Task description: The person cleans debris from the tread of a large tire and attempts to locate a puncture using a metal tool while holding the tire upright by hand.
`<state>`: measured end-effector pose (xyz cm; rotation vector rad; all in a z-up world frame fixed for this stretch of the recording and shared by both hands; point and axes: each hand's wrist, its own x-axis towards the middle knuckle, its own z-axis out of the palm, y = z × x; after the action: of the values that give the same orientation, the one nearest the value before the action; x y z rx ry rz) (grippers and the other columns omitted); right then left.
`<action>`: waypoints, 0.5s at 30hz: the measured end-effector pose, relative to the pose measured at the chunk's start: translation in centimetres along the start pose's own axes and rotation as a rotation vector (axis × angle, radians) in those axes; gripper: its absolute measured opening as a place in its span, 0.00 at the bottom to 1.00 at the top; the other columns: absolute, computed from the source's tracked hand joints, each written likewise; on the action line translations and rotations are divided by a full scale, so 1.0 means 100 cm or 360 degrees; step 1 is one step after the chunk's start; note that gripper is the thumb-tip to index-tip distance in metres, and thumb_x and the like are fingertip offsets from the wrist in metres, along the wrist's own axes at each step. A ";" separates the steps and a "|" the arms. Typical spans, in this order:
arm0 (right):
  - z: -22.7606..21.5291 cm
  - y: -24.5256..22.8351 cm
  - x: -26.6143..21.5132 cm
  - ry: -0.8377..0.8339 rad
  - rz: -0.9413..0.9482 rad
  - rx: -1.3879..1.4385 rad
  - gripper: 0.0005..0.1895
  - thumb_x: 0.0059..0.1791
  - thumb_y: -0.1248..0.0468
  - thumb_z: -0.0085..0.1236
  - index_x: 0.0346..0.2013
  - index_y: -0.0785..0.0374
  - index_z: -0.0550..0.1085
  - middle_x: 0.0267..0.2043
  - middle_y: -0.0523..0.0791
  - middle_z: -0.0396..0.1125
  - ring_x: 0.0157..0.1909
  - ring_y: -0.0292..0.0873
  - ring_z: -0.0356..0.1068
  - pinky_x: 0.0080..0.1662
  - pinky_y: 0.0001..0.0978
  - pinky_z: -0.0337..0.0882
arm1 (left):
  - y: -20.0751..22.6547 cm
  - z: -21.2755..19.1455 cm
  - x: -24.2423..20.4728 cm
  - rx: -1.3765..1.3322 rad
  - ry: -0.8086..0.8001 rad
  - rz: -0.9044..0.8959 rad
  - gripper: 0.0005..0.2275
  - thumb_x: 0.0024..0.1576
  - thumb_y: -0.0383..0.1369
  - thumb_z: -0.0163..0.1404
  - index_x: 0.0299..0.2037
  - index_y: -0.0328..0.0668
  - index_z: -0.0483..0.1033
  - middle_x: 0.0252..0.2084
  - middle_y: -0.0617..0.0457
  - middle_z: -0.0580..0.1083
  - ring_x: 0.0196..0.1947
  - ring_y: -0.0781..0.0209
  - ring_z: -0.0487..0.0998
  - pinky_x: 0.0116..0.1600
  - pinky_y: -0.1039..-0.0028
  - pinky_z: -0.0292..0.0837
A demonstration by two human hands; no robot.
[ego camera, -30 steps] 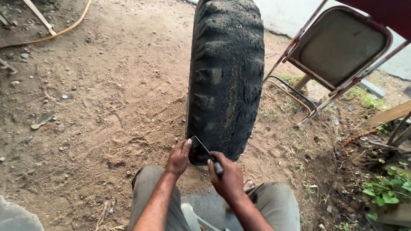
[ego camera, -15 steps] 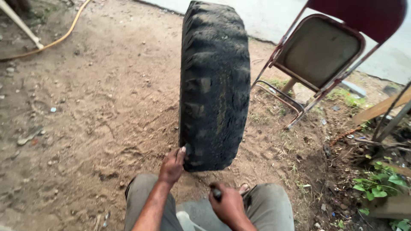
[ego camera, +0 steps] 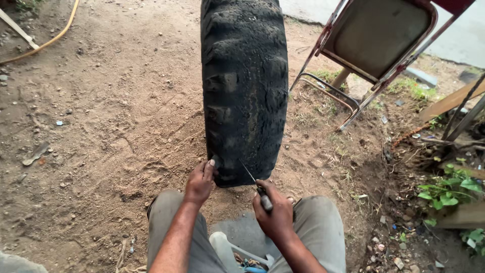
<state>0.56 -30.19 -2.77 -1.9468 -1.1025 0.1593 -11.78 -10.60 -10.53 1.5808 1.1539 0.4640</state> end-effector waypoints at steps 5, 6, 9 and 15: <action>0.000 0.002 -0.002 -0.0227 -0.0071 0.0093 0.20 0.48 0.65 0.60 0.55 0.62 0.74 0.38 0.51 0.77 0.37 0.48 0.80 0.41 0.39 0.77 | 0.002 -0.002 -0.001 0.0017 -0.0010 -0.0041 0.22 0.66 0.51 0.36 0.48 0.43 0.78 0.38 0.51 0.80 0.41 0.58 0.79 0.49 0.63 0.75; 0.001 0.000 -0.002 -0.0228 -0.0124 0.0112 0.20 0.48 0.65 0.60 0.55 0.62 0.75 0.37 0.51 0.77 0.37 0.49 0.80 0.41 0.39 0.77 | 0.001 -0.001 -0.001 0.0002 -0.0008 -0.0028 0.22 0.66 0.50 0.36 0.48 0.43 0.78 0.39 0.51 0.80 0.41 0.58 0.79 0.49 0.64 0.75; 0.008 -0.009 -0.001 -0.0204 -0.0257 0.0136 0.19 0.48 0.64 0.61 0.54 0.60 0.76 0.38 0.51 0.77 0.36 0.49 0.80 0.41 0.39 0.77 | -0.002 0.002 0.001 -0.0075 0.0012 -0.0044 0.21 0.66 0.50 0.38 0.48 0.43 0.78 0.38 0.50 0.80 0.40 0.59 0.79 0.49 0.65 0.75; 0.020 -0.020 0.014 -0.0468 -0.0016 -0.0018 0.20 0.49 0.63 0.59 0.56 0.55 0.76 0.36 0.51 0.76 0.36 0.50 0.79 0.41 0.41 0.76 | -0.006 0.001 0.004 -0.0089 0.0035 0.0015 0.21 0.66 0.49 0.40 0.45 0.39 0.80 0.35 0.49 0.80 0.36 0.57 0.78 0.45 0.64 0.75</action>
<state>-0.89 -27.45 -2.16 -1.9693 -1.3040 0.4461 -11.80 -10.31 -11.25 1.5370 1.1406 0.5167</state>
